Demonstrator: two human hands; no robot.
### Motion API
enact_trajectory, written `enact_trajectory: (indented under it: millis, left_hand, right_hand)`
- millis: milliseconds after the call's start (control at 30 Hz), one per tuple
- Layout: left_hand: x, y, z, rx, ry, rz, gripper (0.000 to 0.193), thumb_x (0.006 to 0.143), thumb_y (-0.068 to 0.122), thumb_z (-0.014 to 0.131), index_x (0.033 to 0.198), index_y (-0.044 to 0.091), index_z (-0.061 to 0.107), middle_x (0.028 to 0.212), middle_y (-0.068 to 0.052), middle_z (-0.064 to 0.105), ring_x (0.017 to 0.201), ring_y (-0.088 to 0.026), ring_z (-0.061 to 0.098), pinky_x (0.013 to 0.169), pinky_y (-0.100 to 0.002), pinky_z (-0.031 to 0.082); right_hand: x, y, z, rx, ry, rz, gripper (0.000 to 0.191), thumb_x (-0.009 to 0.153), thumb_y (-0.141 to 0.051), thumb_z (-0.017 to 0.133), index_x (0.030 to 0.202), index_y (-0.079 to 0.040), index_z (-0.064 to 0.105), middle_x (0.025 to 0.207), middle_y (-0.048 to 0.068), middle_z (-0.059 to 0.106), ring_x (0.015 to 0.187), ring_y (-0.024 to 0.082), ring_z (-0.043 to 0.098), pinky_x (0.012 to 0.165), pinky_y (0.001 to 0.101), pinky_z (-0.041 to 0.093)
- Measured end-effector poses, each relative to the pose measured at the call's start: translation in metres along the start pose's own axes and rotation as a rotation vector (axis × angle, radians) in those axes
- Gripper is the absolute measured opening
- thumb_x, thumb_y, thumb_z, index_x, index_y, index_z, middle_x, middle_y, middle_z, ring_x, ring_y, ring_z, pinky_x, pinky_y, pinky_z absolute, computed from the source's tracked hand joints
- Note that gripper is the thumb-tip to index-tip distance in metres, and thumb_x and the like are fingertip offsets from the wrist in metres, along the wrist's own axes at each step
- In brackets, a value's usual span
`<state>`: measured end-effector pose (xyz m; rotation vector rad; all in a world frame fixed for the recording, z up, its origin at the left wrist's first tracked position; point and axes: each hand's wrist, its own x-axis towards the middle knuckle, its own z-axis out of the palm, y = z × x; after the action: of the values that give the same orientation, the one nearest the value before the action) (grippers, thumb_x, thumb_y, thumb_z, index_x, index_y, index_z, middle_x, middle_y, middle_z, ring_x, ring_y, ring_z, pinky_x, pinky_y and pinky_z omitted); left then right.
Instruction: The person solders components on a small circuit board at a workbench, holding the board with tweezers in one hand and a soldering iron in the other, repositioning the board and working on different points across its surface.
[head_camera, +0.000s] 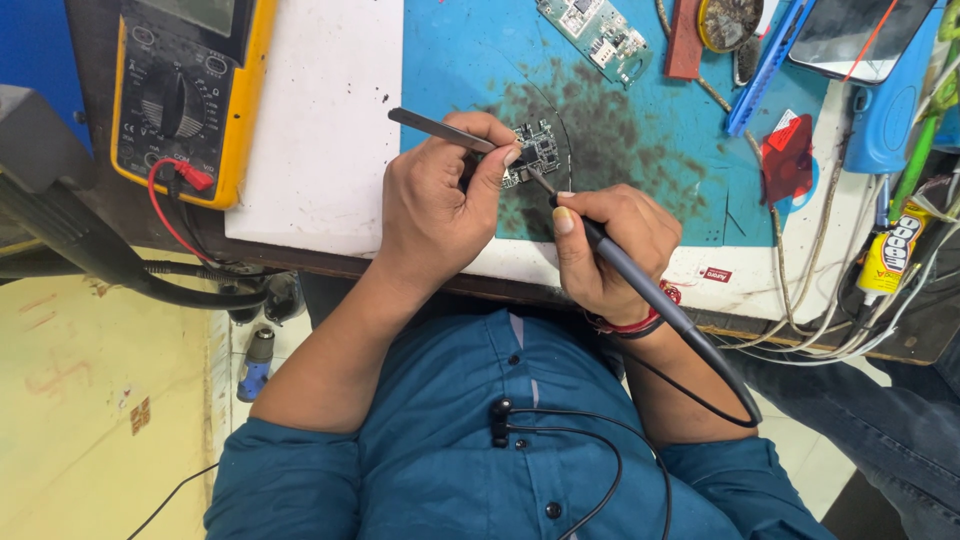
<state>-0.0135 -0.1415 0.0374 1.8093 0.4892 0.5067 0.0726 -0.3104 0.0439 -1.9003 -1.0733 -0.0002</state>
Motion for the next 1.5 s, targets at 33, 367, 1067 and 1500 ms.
enact_trajectory:
  millis: [33,367,1067,1500]
  left_hand:
    - [-0.0002,-0.0001,0.0000,-0.002,0.002,0.003,0.006,0.104,0.008,0.070,0.107,0.004,0.067,0.079,-0.003,0.070,0.064,-0.008,0.066,0.058,-0.024,0.049]
    - [0.0002,-0.0007,0.0005,0.004,0.004,0.014,0.005,0.104,0.007,0.071,0.107,0.004,0.067,0.079,-0.003,0.071,0.065,-0.008,0.066,0.058,-0.024,0.050]
    - [0.0001,-0.0009,0.0004,-0.002,-0.001,0.012,0.006,0.104,0.007,0.071,0.107,0.004,0.067,0.079,-0.003,0.071,0.064,-0.007,0.065,0.057,-0.024,0.049]
    - [0.0003,-0.0008,0.0003,-0.003,-0.003,0.011,0.005,0.103,0.007,0.071,0.107,0.004,0.067,0.080,-0.004,0.071,0.064,-0.007,0.066,0.057,-0.023,0.049]
  right_hand:
    - [0.0000,0.0001,0.0001,-0.001,0.002,-0.002,0.007,0.098,-0.003,0.072,0.098,0.001,0.067,0.079,0.012,0.067,0.067,0.026,0.065,0.061,0.0323,0.048]
    - [-0.0003,0.0003,-0.0004,0.003,-0.002,-0.004,0.007,0.099,-0.004,0.072,0.099,0.000,0.066,0.083,0.013,0.069,0.070,0.026,0.066,0.062,0.0323,0.050]
    - [-0.0001,-0.0011,-0.0008,-0.012,-0.004,0.010,0.007,0.099,-0.003,0.072,0.098,0.000,0.066,0.082,0.012,0.068,0.069,0.026,0.065,0.062,0.0325,0.049]
    - [0.0004,-0.0013,-0.0008,-0.005,-0.004,0.003,0.006,0.099,-0.003,0.072,0.099,0.000,0.067,0.082,0.012,0.068,0.068,0.026,0.065,0.061,0.0324,0.048]
